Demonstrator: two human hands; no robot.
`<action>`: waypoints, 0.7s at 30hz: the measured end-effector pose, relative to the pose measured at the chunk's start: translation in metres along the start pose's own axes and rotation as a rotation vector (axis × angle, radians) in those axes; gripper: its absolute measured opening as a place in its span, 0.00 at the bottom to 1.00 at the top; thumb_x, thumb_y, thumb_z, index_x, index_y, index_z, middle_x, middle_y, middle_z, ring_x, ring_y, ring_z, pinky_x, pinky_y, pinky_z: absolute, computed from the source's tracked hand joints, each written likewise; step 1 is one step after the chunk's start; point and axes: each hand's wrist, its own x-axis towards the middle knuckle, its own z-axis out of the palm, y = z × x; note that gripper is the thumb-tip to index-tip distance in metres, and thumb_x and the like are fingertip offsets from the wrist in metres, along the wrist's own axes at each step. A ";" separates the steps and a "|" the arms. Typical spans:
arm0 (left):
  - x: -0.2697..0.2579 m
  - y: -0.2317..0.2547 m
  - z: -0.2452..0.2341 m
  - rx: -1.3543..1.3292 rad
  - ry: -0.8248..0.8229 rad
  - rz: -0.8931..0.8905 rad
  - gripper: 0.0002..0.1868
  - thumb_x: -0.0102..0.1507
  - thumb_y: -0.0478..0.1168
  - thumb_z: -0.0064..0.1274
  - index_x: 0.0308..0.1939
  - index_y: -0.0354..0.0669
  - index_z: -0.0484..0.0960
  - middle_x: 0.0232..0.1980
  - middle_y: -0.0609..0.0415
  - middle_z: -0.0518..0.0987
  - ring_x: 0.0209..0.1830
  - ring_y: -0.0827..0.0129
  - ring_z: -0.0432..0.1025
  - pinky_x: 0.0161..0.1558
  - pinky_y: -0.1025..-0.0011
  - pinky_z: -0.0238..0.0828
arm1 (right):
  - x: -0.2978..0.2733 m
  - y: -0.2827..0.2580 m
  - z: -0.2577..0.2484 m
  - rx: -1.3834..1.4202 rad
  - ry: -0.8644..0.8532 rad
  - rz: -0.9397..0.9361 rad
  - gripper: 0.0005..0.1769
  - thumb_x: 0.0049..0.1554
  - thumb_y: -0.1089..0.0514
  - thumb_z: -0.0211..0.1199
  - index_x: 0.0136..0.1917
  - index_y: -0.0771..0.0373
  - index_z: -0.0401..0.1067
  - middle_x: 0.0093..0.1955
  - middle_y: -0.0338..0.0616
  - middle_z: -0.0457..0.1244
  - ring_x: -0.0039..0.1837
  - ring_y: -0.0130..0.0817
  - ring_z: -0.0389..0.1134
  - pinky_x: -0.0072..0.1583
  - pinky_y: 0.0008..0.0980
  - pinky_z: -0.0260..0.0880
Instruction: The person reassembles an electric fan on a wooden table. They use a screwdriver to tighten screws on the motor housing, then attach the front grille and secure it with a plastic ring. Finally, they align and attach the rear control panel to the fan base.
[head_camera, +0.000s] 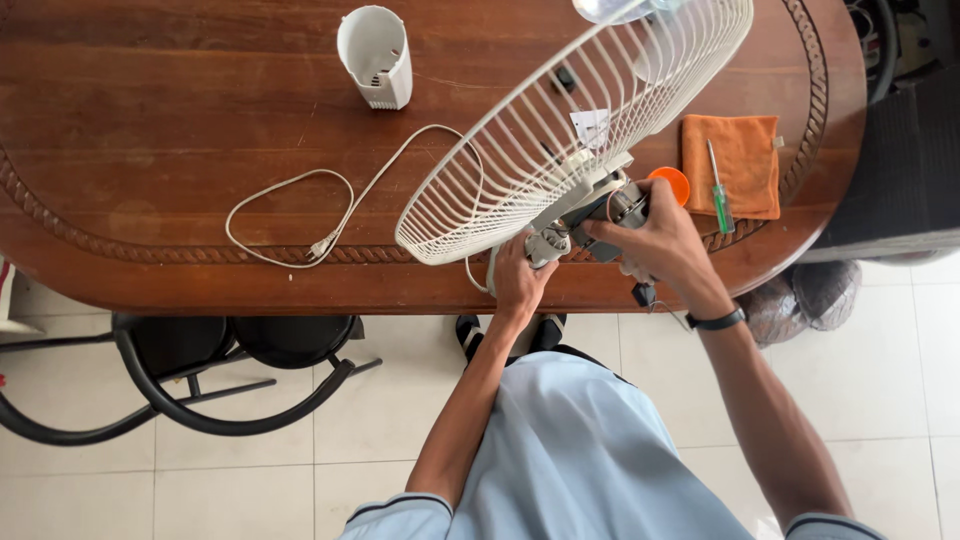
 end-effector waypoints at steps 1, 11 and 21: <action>0.001 -0.003 0.000 -0.002 0.012 0.024 0.34 0.53 0.44 0.71 0.57 0.29 0.76 0.55 0.35 0.79 0.56 0.44 0.73 0.61 0.53 0.69 | -0.003 0.001 0.003 -0.008 0.018 0.007 0.44 0.44 0.43 0.77 0.61 0.70 0.61 0.46 0.49 0.67 0.39 0.33 0.71 0.37 0.30 0.73; -0.015 -0.027 -0.009 -0.274 0.103 0.026 0.32 0.56 0.36 0.67 0.60 0.26 0.73 0.55 0.34 0.77 0.55 0.39 0.70 0.56 0.50 0.67 | -0.027 0.013 0.064 0.034 0.095 0.012 0.48 0.42 0.40 0.78 0.64 0.68 0.59 0.49 0.52 0.69 0.46 0.38 0.74 0.45 0.35 0.75; -0.024 -0.106 -0.007 -0.151 -0.064 0.047 0.23 0.61 0.38 0.63 0.58 0.35 0.79 0.57 0.34 0.78 0.56 0.41 0.73 0.57 0.52 0.70 | -0.028 0.000 0.106 -0.069 0.115 -0.145 0.51 0.42 0.37 0.78 0.65 0.69 0.59 0.54 0.59 0.67 0.55 0.48 0.72 0.55 0.44 0.73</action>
